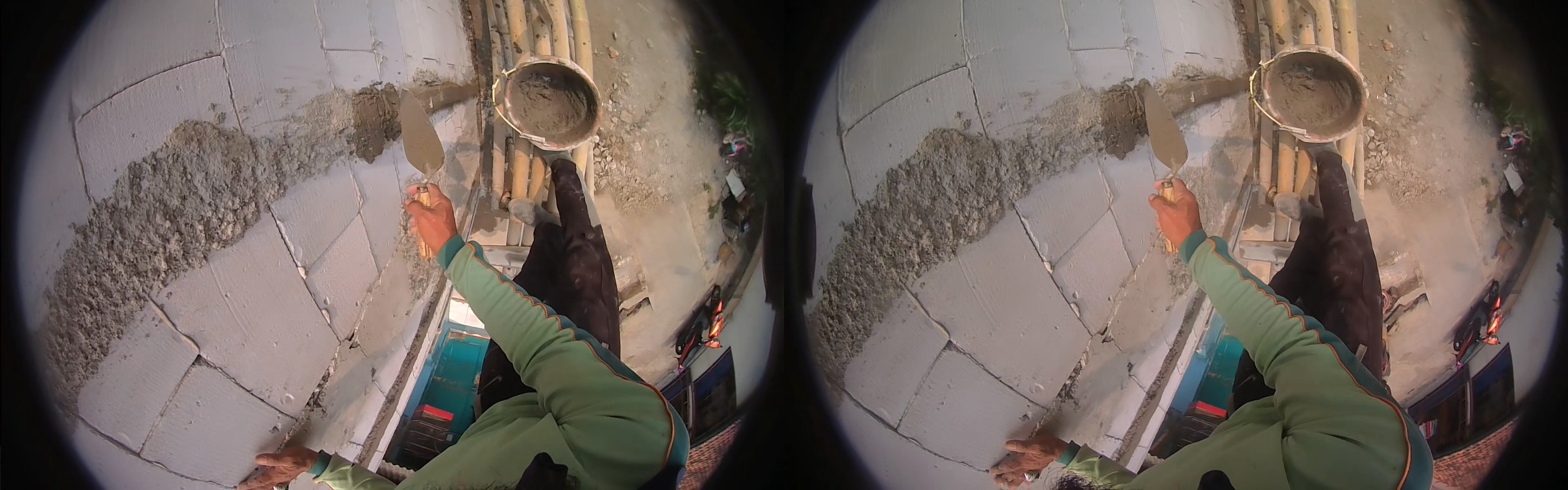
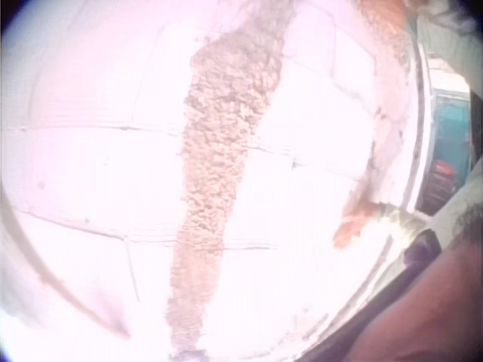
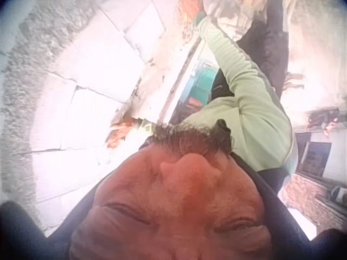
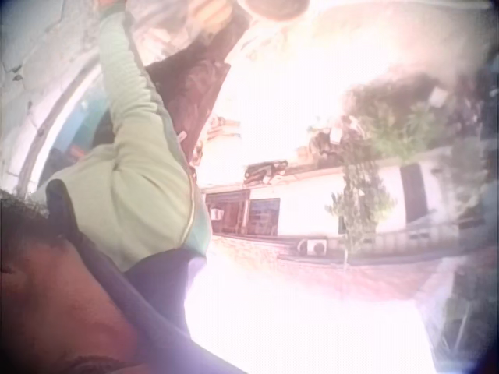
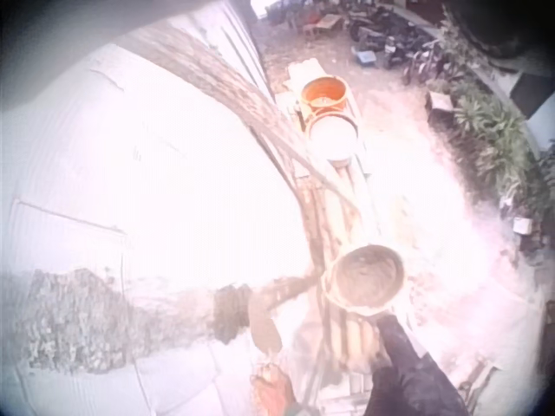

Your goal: The person scoops cement from a bucket using a trowel and applies it to the vertical joints of a concrete block wall. They smooth the cement into the gaps between the blocks and occasionally use a wooden plank to check the alignment of the wall surface.

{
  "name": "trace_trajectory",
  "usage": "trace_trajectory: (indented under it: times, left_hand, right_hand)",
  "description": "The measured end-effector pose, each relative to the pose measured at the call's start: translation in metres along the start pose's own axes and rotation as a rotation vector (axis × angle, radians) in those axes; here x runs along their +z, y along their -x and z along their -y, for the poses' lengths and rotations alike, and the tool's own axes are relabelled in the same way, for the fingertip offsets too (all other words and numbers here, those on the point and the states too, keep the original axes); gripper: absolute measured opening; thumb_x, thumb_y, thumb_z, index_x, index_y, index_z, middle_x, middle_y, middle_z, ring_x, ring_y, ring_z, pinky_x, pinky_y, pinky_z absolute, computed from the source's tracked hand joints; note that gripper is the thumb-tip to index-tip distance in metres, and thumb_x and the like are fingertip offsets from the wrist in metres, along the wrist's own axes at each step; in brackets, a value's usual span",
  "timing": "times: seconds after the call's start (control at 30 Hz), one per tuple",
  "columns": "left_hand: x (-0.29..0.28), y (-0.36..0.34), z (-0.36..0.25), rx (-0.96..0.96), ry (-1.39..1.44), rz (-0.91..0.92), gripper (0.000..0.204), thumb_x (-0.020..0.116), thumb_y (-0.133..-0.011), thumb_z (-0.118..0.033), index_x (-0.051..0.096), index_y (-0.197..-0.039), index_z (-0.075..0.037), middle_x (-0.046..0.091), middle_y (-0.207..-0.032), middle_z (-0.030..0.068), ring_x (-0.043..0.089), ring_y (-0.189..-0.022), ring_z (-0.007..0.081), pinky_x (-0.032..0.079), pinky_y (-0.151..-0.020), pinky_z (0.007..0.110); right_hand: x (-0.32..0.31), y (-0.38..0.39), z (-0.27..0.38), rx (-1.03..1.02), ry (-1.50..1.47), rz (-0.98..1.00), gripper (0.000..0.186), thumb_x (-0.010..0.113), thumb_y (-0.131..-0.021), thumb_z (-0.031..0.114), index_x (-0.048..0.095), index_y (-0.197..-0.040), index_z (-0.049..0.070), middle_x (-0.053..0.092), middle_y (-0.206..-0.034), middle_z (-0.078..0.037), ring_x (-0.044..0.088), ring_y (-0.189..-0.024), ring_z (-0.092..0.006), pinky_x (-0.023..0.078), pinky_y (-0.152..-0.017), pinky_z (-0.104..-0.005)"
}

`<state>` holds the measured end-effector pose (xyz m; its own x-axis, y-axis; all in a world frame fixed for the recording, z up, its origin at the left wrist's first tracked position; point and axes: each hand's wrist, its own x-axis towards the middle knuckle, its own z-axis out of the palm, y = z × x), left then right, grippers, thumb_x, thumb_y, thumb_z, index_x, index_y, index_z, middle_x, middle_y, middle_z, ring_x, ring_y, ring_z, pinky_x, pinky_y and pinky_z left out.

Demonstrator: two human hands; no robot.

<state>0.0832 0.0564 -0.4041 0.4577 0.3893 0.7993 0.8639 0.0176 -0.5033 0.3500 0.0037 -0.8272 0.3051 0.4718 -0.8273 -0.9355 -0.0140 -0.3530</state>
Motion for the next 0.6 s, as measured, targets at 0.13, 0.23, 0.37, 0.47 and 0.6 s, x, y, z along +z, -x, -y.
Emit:
trace_trajectory:
  times: [0.13,0.23,0.37,0.47,0.6]
  left_hand:
    - [-0.003,-0.004,-0.027,0.028,-0.038,-0.025,0.089,0.034,-0.102,-0.069,0.022,-0.162,-0.004,0.017,-0.167,0.0247,0.008,-0.155,0.0387,0.011,-0.122,0.051]
    - [0.007,-0.002,-0.024,0.031,-0.017,-0.028,0.086,0.033,-0.103,-0.066,0.022,-0.162,-0.004,0.015,-0.167,0.0239,0.007,-0.156,0.0375,0.009,-0.123,0.049]
    - [0.009,0.003,0.000,-0.016,-0.031,-0.007,0.086,0.035,-0.103,-0.065,0.021,-0.162,-0.004,0.014,-0.168,0.0231,0.005,-0.156,0.0381,0.007,-0.123,0.050]
    - [0.007,0.002,-0.002,0.000,-0.040,0.009,0.086,0.034,-0.103,-0.066,0.020,-0.162,-0.004,0.013,-0.168,0.0224,0.002,-0.156,0.0384,0.006,-0.123,0.052]
    - [0.005,0.000,-0.002,-0.012,-0.032,0.028,0.086,0.032,-0.103,-0.067,0.018,-0.162,-0.006,0.012,-0.169,0.0212,-0.001,-0.156,0.0381,0.005,-0.122,0.052]
  right_hand:
    - [-0.050,-0.112,0.022,0.198,-0.077,0.030,0.027,0.067,-0.092,0.025,0.057,-0.113,0.011,0.055,-0.078,-0.005,0.053,-0.056,-0.0172,0.047,-0.047,-0.0343]
    - [-0.041,-0.166,0.047,0.214,-0.080,0.148,0.030,0.064,-0.098,0.040,0.056,-0.099,0.011,0.052,-0.072,-0.001,0.049,-0.054,-0.0127,0.045,-0.047,-0.0304]
    - [-0.032,-0.176,0.072,0.303,-0.034,0.393,0.030,0.060,-0.101,0.040,0.056,-0.096,0.010,0.050,-0.070,0.001,0.047,-0.052,-0.0102,0.042,-0.046,-0.0271]
    - [-0.037,-0.128,0.086,0.257,0.063,0.545,0.030,0.057,-0.103,0.038,0.057,-0.095,0.009,0.051,-0.070,0.000,0.046,-0.052,-0.0088,0.040,-0.045,-0.0254]
    - [-0.036,-0.083,0.093,0.197,0.151,0.570,0.026,0.054,-0.105,0.033,0.058,-0.102,0.008,0.053,-0.071,0.000,0.047,-0.052,-0.0084,0.042,-0.045,-0.0254]
